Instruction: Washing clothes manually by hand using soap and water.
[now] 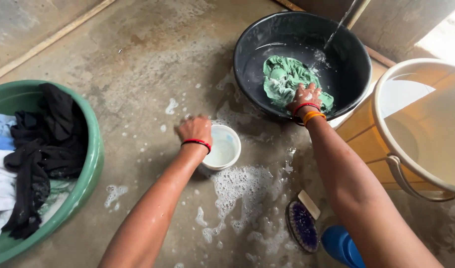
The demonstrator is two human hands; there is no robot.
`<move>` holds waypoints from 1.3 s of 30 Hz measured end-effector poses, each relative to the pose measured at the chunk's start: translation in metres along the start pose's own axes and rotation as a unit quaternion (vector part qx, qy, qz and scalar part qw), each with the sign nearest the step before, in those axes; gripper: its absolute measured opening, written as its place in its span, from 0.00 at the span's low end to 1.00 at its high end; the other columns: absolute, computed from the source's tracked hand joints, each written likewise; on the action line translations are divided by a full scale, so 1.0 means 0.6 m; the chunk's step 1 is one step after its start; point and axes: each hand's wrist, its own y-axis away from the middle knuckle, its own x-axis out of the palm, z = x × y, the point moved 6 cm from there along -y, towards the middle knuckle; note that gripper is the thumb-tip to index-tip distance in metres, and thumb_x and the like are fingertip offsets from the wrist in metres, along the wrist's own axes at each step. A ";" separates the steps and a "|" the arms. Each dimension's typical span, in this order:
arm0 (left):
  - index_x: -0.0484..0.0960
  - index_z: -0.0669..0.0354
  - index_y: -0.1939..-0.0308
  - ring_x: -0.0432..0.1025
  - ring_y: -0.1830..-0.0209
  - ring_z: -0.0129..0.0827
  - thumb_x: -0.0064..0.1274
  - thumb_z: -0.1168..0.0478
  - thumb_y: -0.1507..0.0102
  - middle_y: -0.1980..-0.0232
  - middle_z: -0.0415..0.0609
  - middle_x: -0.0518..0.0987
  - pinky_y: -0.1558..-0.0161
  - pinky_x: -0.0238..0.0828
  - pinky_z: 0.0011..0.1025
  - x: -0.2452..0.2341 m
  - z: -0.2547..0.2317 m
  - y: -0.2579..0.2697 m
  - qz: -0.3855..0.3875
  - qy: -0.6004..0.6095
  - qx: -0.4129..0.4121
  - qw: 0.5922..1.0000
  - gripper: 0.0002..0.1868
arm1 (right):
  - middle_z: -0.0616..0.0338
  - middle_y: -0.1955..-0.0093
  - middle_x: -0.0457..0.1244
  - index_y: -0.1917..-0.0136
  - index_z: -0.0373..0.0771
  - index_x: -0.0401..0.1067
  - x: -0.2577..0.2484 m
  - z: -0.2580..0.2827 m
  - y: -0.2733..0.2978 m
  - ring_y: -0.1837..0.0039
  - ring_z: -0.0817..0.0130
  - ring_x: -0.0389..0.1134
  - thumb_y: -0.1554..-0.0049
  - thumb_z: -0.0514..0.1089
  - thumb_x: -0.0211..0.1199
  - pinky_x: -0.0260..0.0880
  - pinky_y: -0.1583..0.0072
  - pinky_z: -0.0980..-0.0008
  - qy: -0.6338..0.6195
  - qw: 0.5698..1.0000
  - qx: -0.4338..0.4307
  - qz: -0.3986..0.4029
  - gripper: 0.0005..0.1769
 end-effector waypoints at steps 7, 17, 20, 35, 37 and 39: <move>0.80 0.60 0.52 0.70 0.39 0.52 0.59 0.52 0.39 0.48 0.56 0.78 0.36 0.63 0.53 -0.066 -0.282 -0.062 -0.223 0.175 0.331 0.900 0.18 | 0.49 0.22 0.61 0.25 0.61 0.72 0.318 -0.081 -0.181 0.22 0.45 0.61 0.43 0.55 0.59 0.62 0.25 0.53 0.062 0.949 -0.173 0.258 0.33; 0.35 0.36 0.19 0.29 0.15 0.48 0.60 0.58 0.42 0.15 0.40 0.29 0.27 0.41 0.67 0.052 -0.390 -0.152 0.252 0.025 0.180 0.950 0.57 | 0.49 0.27 0.67 0.32 0.43 0.76 0.153 -0.054 -0.132 0.24 0.45 0.62 0.47 0.59 0.64 0.64 0.25 0.53 0.005 0.959 -0.049 0.277 0.33; 0.47 0.36 0.21 0.35 0.16 0.50 0.60 0.58 0.42 0.15 0.42 0.36 0.27 0.46 0.63 0.110 -0.419 -0.175 0.261 0.017 0.228 0.938 0.50 | 0.44 0.26 0.56 0.29 0.43 0.65 0.144 -0.062 -0.135 0.25 0.44 0.54 0.52 0.59 0.68 0.61 0.30 0.48 0.018 0.961 0.021 0.275 0.41; 0.77 0.55 0.33 0.55 0.23 0.53 0.51 0.53 0.44 0.24 0.52 0.65 0.33 0.53 0.64 0.139 -0.446 -0.242 -0.039 0.105 0.301 0.947 0.34 | 0.45 0.22 0.47 0.18 0.51 0.43 0.138 -0.039 -0.123 0.22 0.50 0.45 0.45 0.62 0.56 0.50 0.31 0.35 0.138 0.946 -0.038 0.290 0.48; 0.77 0.54 0.33 0.55 0.20 0.48 0.48 0.55 0.34 0.19 0.48 0.61 0.29 0.58 0.51 0.188 -0.440 -0.253 0.153 0.015 0.243 0.958 0.25 | 0.51 0.19 0.41 0.20 0.46 0.43 0.198 -0.067 -0.149 0.19 0.56 0.38 0.43 0.64 0.55 0.43 0.30 0.32 0.166 0.947 -0.005 0.275 0.46; 0.72 0.51 0.24 0.60 0.21 0.49 0.48 0.53 0.27 0.23 0.56 0.67 0.20 0.53 0.51 0.191 -0.426 -0.282 0.057 -0.025 0.165 0.984 0.27 | 0.51 0.17 0.48 0.19 0.41 0.53 0.341 -0.093 -0.205 0.15 0.55 0.42 0.43 0.64 0.60 0.45 0.23 0.34 0.225 0.904 -0.265 0.250 0.47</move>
